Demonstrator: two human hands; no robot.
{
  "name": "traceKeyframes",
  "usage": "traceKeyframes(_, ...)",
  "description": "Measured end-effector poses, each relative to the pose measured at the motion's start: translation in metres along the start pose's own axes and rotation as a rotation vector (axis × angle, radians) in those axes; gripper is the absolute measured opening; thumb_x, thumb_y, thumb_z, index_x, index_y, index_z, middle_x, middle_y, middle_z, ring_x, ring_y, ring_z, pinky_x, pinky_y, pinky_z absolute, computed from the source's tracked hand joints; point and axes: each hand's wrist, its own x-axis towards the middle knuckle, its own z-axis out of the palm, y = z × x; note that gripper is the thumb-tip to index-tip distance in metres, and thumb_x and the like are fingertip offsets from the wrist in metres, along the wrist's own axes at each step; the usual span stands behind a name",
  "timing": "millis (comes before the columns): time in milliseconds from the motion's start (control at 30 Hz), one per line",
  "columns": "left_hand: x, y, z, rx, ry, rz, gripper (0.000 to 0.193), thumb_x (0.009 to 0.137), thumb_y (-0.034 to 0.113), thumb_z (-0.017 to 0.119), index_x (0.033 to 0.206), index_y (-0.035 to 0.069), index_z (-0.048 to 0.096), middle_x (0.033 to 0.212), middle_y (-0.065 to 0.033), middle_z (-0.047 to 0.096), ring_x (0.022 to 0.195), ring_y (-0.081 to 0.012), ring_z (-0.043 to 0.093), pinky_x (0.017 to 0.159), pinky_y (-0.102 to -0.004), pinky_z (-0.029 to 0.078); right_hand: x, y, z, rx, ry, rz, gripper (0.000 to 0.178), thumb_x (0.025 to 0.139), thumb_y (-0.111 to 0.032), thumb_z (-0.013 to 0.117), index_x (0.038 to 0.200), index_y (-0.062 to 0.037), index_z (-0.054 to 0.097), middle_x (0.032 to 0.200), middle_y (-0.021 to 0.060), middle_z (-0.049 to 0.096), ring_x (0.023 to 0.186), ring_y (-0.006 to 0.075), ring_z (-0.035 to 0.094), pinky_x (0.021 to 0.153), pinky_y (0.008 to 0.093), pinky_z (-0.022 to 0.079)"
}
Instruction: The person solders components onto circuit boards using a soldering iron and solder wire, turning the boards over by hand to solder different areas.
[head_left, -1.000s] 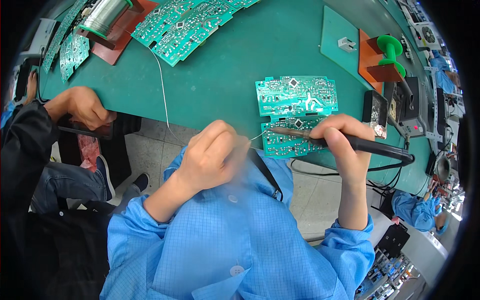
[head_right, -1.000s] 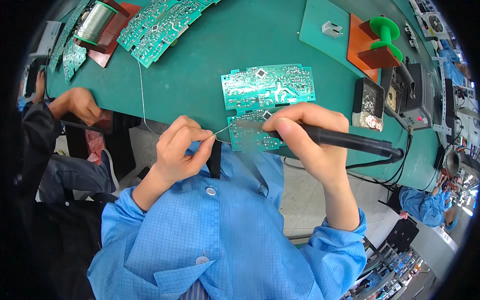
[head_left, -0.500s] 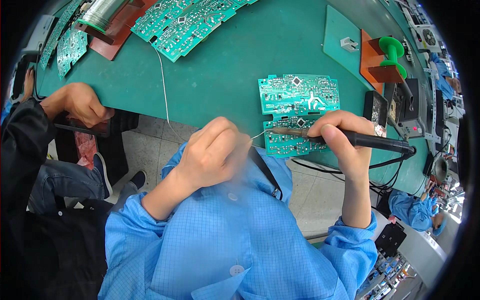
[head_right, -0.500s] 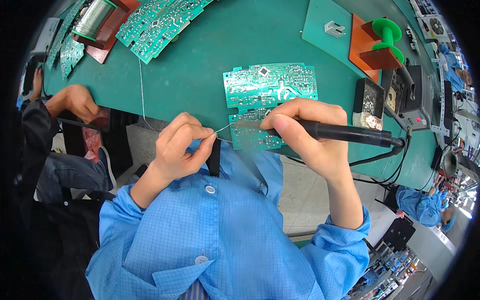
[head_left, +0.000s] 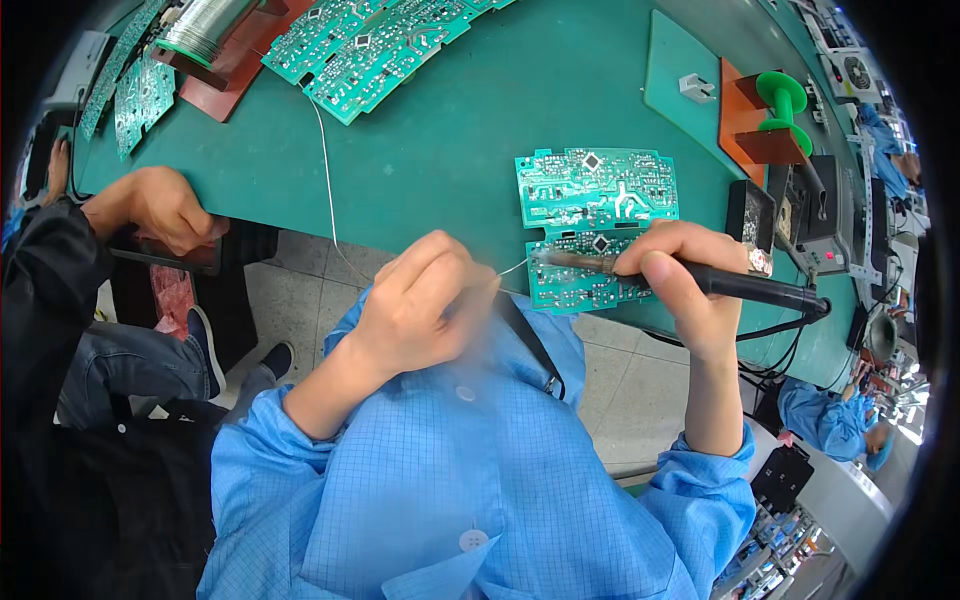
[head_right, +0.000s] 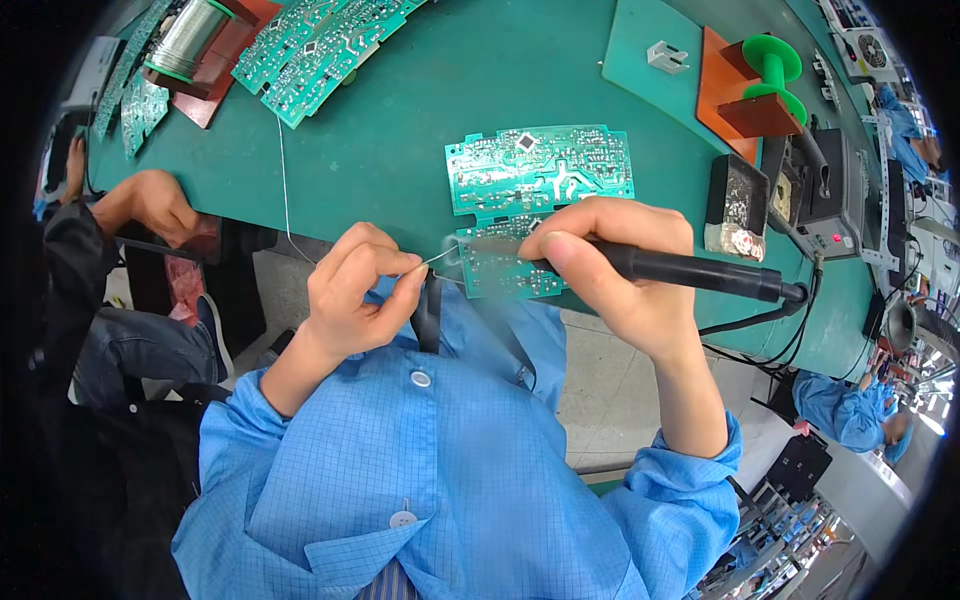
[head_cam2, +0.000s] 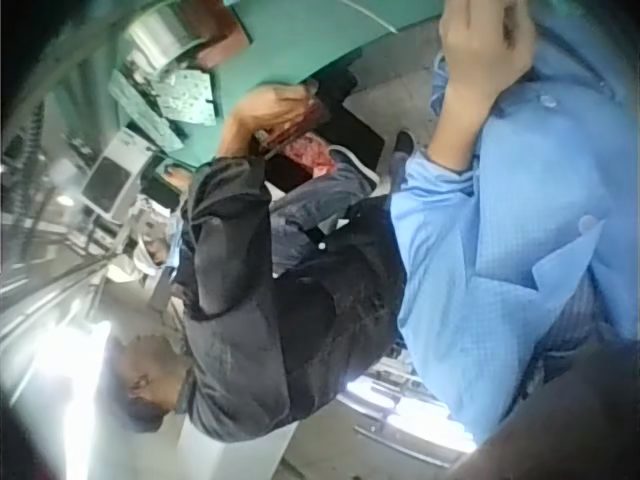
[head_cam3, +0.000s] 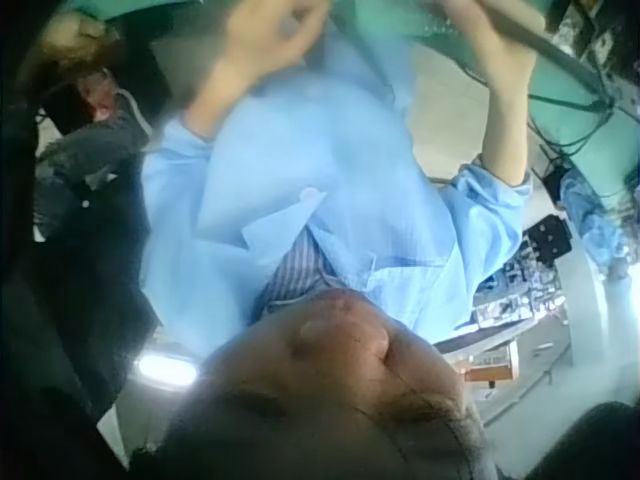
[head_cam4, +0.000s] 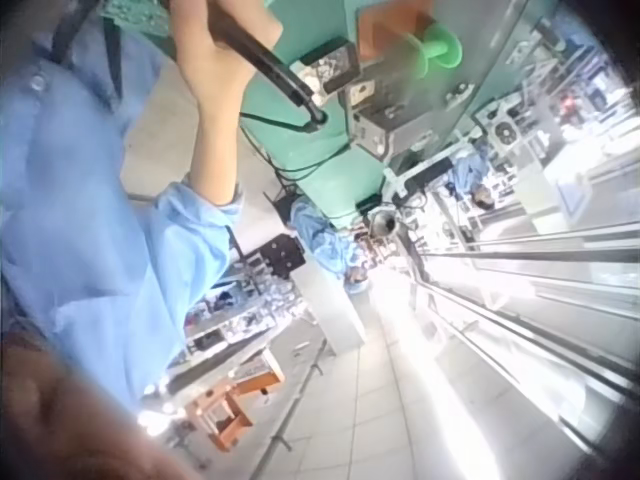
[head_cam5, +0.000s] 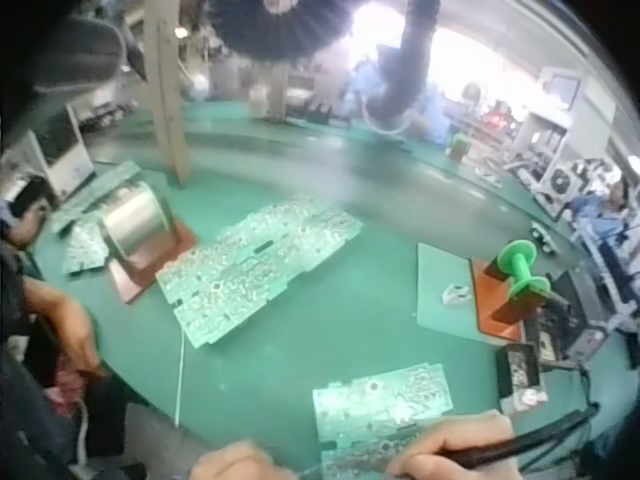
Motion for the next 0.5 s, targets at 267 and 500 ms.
traceKeyframes(267,-0.0013,-0.002,0.0,0.016,0.018,0.021,0.016,0.065,-0.007,0.066,0.075,0.001,0.057,0.065,-0.0069,0.053,0.057,-0.0161,0.051,0.047,-0.026,0.04,0.0027,-0.005,-0.0042,-0.214,-0.116,-0.189,0.007,0.073,-0.009,0.063,0.074,-0.0023,0.065,0.064,0.005,0.061,0.053,0.0145,0.051,0.05,0.0267,0.039)
traceKeyframes(500,-0.0006,-0.0008,-0.0013,-0.005,0.007,0.006,0.016,0.064,-0.007,0.066,0.075,0.001,0.057,0.065,-0.0068,0.053,0.053,-0.0137,0.049,0.042,-0.0239,0.035,0.0003,0.0,-0.0001,-0.224,-0.069,-0.262,0.016,0.07,-0.016,0.061,0.071,-0.0003,0.064,0.056,0.0037,0.053,0.05,0.013,0.039,0.047,0.0275,0.028)
